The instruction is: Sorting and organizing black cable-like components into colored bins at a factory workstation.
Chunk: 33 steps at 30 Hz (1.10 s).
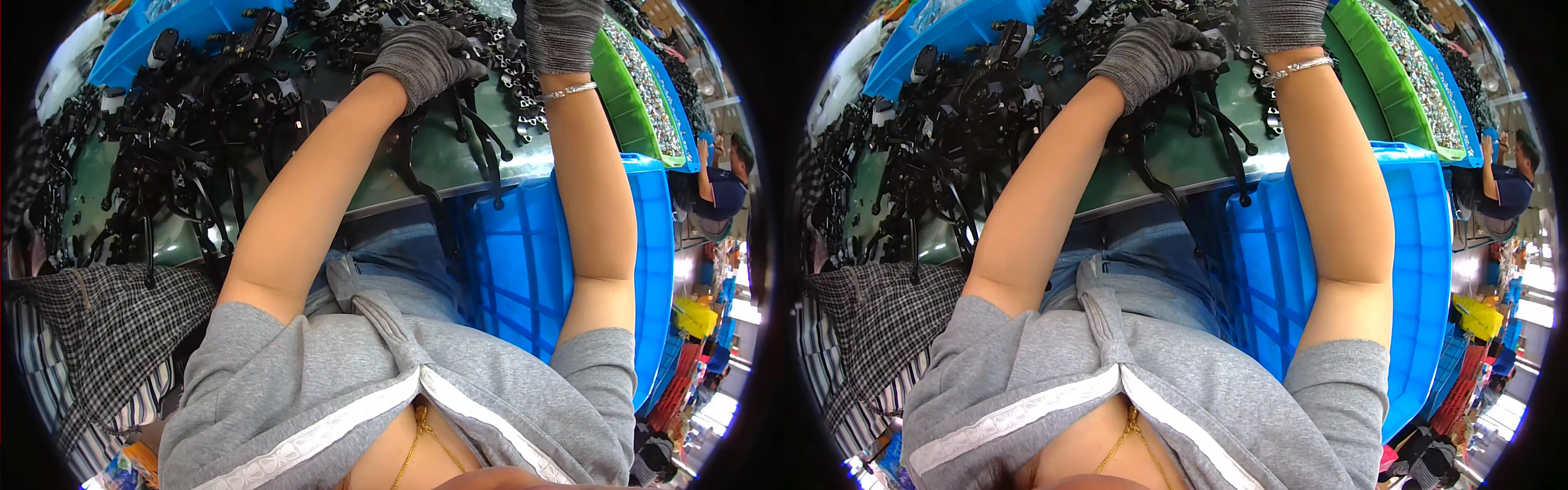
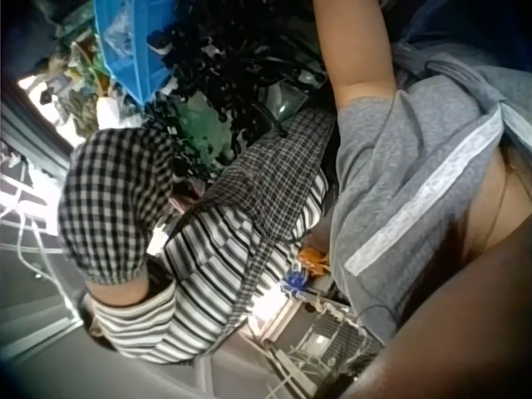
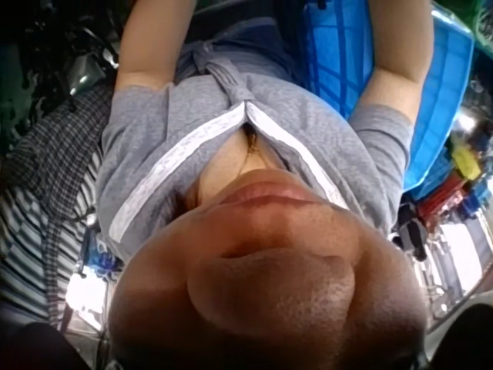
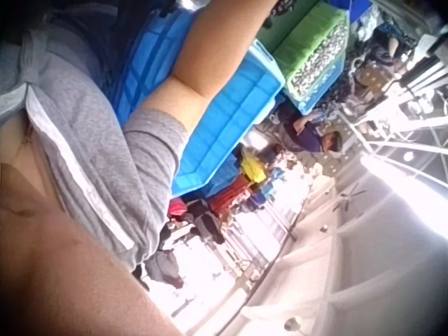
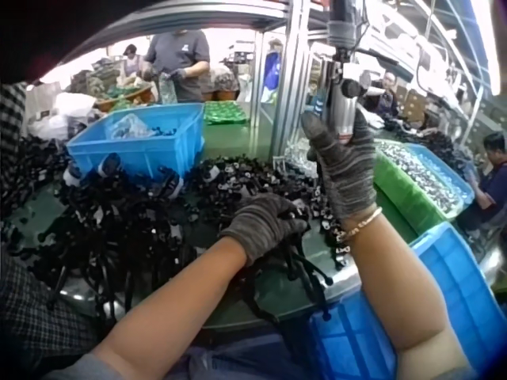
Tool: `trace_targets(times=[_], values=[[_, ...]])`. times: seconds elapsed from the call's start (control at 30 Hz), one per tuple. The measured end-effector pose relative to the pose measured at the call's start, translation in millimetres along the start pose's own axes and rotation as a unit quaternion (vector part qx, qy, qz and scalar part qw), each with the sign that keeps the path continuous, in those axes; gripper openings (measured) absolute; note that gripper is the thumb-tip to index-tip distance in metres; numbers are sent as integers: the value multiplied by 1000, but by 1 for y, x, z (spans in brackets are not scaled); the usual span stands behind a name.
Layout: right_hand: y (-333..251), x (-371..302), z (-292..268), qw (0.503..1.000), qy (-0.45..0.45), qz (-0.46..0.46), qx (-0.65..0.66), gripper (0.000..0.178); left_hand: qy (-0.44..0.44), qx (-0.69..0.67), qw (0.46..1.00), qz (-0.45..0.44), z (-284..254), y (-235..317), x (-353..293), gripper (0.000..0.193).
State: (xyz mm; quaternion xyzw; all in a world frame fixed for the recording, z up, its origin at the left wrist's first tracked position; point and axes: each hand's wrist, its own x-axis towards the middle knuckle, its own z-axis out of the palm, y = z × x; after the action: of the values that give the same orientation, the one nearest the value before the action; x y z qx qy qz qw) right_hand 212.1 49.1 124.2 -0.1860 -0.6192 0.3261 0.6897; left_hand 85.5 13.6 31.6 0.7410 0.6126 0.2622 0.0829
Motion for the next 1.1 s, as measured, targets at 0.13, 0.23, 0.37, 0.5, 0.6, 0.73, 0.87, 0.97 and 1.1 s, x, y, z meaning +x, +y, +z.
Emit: trace_targets(times=[0.13,0.23,0.37,0.5,0.6,0.73,0.87,0.97,1.1], values=[[9,4,-10,999,-24,-5,-28,49,-38,-54,998,-22,-6,4,-3,55],[7,3,-9,997,-72,9,-18,44,-37,-40,998,-33,-5,4,-3,54],[7,-6,-2,991,-89,78,56,40,-14,-10,1000,-1,4,-4,-1,57],[3,-17,12,992,-103,57,46,39,-9,-32,999,-1,6,-4,0,52],[10,-15,9,993,-103,54,12,39,0,-33,999,8,5,-4,-2,48],[29,-7,-11,832,-157,-391,-360,40,-5,-14,1000,13,5,-3,-1,47],[18,-17,4,991,-116,70,-16,38,-23,16,1000,1,5,-6,5,48],[12,-17,6,988,-109,109,10,37,-38,13,999,-4,8,-4,5,52],[-14,-14,12,996,-52,50,49,35,4,-127,992,9,2,-4,6,48]])
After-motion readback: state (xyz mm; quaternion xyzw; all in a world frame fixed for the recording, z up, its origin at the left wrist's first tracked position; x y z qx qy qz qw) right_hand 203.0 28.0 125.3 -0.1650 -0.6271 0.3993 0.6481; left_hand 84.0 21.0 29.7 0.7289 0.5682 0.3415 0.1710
